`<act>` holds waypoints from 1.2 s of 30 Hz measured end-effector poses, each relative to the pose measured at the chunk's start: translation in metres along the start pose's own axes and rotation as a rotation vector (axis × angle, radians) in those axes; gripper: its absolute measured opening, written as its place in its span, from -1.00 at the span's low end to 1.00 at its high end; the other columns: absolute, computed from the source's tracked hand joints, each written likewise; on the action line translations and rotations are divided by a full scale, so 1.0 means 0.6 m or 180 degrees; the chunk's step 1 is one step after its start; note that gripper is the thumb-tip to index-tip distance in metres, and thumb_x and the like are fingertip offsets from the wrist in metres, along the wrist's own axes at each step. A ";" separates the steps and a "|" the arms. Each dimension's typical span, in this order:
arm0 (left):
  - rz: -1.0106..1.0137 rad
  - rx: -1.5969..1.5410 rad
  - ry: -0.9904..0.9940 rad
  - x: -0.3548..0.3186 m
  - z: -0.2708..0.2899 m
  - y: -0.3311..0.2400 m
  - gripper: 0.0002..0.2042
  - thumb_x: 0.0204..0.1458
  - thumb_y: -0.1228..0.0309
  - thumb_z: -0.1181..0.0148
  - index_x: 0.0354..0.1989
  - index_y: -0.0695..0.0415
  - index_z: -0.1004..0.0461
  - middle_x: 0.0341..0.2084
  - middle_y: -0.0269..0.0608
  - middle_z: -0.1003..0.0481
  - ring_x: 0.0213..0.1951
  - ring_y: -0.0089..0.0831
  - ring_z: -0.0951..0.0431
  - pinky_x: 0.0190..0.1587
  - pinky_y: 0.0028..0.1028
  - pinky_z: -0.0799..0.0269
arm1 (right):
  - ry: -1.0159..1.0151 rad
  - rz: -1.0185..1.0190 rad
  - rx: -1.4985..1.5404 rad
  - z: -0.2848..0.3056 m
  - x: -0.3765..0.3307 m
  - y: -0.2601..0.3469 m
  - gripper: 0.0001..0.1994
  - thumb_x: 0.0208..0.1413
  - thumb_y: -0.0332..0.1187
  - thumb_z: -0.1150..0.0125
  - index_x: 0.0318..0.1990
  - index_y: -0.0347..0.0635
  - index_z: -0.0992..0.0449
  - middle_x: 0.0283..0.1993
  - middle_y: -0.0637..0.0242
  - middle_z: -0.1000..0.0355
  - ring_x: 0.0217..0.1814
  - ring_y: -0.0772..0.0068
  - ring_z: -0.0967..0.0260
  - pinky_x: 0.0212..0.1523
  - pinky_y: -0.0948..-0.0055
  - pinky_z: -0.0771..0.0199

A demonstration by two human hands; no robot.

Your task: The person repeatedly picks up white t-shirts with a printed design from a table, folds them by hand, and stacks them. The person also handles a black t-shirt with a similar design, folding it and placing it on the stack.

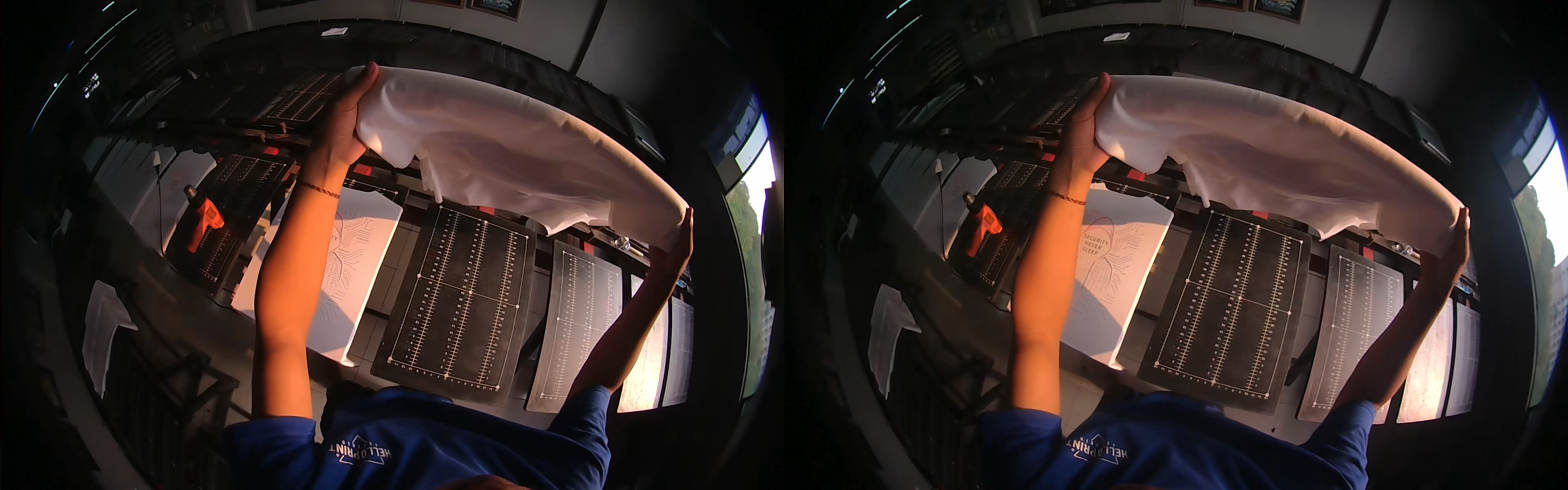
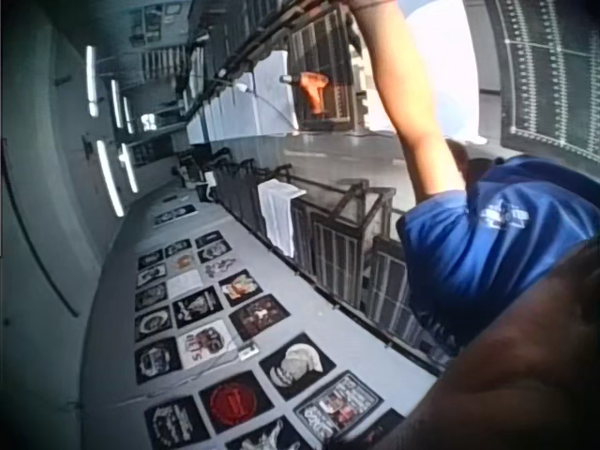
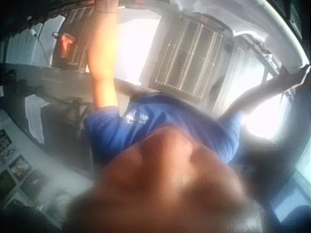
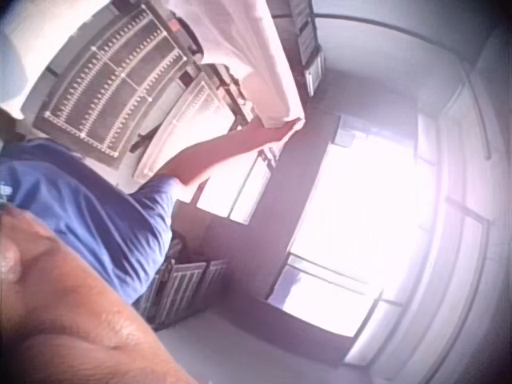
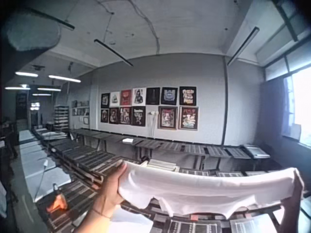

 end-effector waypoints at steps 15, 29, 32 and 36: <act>0.0578 -0.0056 -0.0220 -0.096 0.406 -0.355 -0.71 0.16 0.15 -0.05 -0.26 0.13 -0.52 -0.45 -0.32 -0.53 -0.42 -0.53 -0.54 -0.29 -0.55 -0.46 | 0.0420 -0.0126 -0.1637 -0.524 -0.300 -0.193 -0.69 0.14 -0.19 -0.16 -0.12 -0.25 -0.48 -0.26 0.27 -0.48 -0.31 0.43 -0.44 -0.24 0.48 -0.47; 0.0738 0.0432 -0.1000 -0.194 0.602 -0.441 -0.74 0.10 0.17 -0.12 -0.33 0.12 -0.53 -0.42 -0.29 -0.57 -0.42 -0.49 -0.56 -0.29 -0.52 -0.48 | 0.0587 -0.0954 -0.1342 -0.641 -0.406 -0.302 -0.74 0.19 -0.22 -0.09 -0.16 -0.23 -0.51 -0.26 0.32 -0.50 -0.33 0.53 -0.46 -0.33 0.56 -0.45; 0.1161 0.0801 -0.1460 -0.348 0.627 -0.383 -0.69 0.10 0.14 -0.11 -0.18 0.13 -0.50 -0.31 -0.31 -0.54 -0.31 -0.54 -0.52 -0.19 -0.53 -0.42 | 0.0180 -0.1139 -0.1691 -0.543 -0.519 -0.339 -0.72 0.19 -0.22 -0.11 -0.11 -0.25 -0.50 -0.24 0.37 -0.50 -0.25 0.56 -0.44 -0.24 0.60 -0.41; 0.1280 0.1758 -0.1151 -0.550 0.795 -0.250 -0.76 0.12 0.22 -0.10 -0.25 0.15 -0.52 -0.37 -0.52 -0.45 -0.32 -0.71 -0.37 -0.23 -0.66 -0.25 | 0.0053 -0.2050 -0.1993 -0.381 -0.736 -0.503 -0.74 0.15 -0.22 -0.18 -0.16 -0.24 -0.53 -0.29 0.45 -0.47 -0.27 0.69 -0.35 -0.22 0.68 -0.29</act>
Point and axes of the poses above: each hand's wrist, its own x-axis towards the middle knuckle, its own z-axis out of the back of the hand, y = z × x, the point moved 9 cm from there along x, towards the middle knuckle
